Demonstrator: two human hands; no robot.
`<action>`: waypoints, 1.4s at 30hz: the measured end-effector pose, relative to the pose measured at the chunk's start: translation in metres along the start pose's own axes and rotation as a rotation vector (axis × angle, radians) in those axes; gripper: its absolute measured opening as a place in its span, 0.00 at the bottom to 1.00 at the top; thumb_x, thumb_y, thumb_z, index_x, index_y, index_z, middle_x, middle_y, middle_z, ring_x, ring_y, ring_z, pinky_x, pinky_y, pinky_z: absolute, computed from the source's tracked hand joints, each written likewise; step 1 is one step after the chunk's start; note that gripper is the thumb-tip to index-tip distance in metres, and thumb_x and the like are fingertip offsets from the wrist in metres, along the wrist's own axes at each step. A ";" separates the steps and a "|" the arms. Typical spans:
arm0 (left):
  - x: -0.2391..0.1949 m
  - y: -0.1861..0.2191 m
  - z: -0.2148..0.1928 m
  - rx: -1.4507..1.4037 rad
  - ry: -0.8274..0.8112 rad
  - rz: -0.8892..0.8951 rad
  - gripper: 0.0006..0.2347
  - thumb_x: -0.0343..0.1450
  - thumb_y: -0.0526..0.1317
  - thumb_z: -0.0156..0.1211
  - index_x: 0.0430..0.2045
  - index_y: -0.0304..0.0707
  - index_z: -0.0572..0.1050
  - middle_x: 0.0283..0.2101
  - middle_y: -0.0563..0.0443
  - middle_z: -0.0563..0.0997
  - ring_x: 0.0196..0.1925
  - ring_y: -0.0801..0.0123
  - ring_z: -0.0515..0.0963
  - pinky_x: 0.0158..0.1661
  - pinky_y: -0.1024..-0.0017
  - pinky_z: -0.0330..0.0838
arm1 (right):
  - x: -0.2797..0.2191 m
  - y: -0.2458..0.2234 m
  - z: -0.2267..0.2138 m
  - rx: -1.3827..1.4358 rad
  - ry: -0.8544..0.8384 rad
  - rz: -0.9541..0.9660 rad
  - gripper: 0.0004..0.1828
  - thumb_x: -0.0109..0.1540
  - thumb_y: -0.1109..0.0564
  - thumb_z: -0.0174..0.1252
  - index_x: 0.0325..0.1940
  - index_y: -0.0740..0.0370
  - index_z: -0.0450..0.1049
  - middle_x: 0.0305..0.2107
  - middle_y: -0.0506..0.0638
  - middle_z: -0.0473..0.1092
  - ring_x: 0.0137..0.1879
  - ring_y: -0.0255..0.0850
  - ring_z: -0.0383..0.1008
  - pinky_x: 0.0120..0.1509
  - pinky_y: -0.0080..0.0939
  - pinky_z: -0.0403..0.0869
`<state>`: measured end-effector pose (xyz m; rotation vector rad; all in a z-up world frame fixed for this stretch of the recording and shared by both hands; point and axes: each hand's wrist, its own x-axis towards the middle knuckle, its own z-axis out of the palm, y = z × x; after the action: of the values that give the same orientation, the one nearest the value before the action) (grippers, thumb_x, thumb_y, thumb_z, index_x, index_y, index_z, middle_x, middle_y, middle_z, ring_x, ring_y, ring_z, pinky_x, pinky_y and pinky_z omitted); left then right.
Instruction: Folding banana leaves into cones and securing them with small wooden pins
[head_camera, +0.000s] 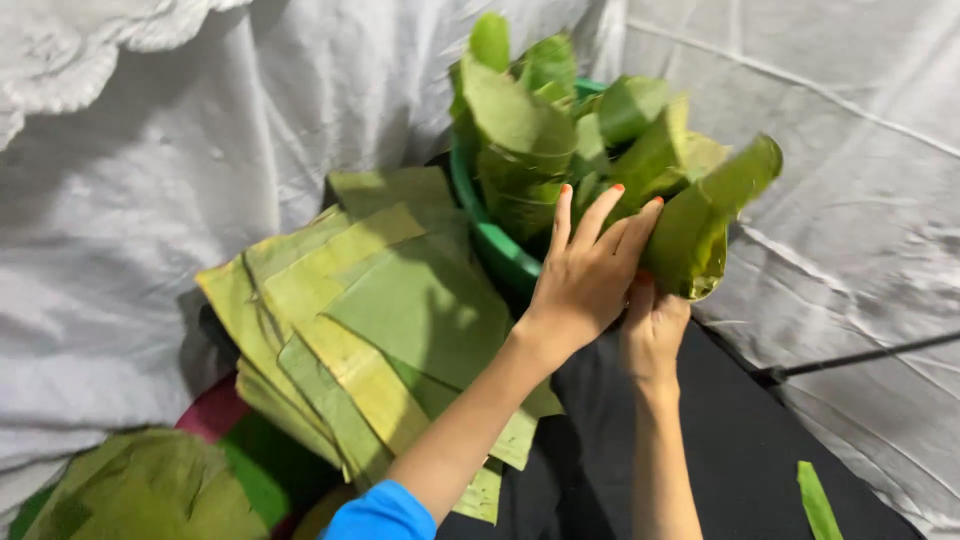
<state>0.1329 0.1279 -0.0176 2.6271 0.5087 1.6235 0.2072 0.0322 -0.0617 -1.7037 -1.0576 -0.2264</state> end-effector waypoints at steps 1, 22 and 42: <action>-0.004 -0.003 -0.002 0.015 -0.005 -0.014 0.29 0.65 0.37 0.66 0.64 0.40 0.66 0.50 0.51 0.80 0.70 0.55 0.69 0.73 0.33 0.50 | 0.000 -0.012 0.001 0.010 -0.018 0.000 0.19 0.77 0.50 0.42 0.43 0.64 0.72 0.27 0.51 0.65 0.41 0.44 0.70 0.48 0.52 0.69; -0.148 -0.162 -0.098 -0.140 -0.336 -0.428 0.34 0.66 0.38 0.67 0.69 0.51 0.59 0.62 0.53 0.78 0.61 0.63 0.77 0.63 0.62 0.65 | -0.114 -0.063 0.028 -0.282 0.130 -0.313 0.22 0.55 0.75 0.55 0.53 0.72 0.66 0.48 0.64 0.68 0.55 0.60 0.65 0.66 0.55 0.61; -0.213 -0.184 -0.160 -0.070 -0.444 -0.833 0.20 0.65 0.36 0.66 0.52 0.34 0.74 0.41 0.43 0.81 0.38 0.52 0.81 0.39 0.62 0.75 | -0.196 -0.087 0.020 -0.231 -0.281 0.085 0.10 0.61 0.65 0.62 0.47 0.64 0.81 0.45 0.52 0.74 0.50 0.43 0.72 0.56 0.40 0.71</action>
<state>-0.1431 0.2175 -0.1615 2.1286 1.2433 0.7670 0.0213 -0.0522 -0.1305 -2.0276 -1.1960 -0.0559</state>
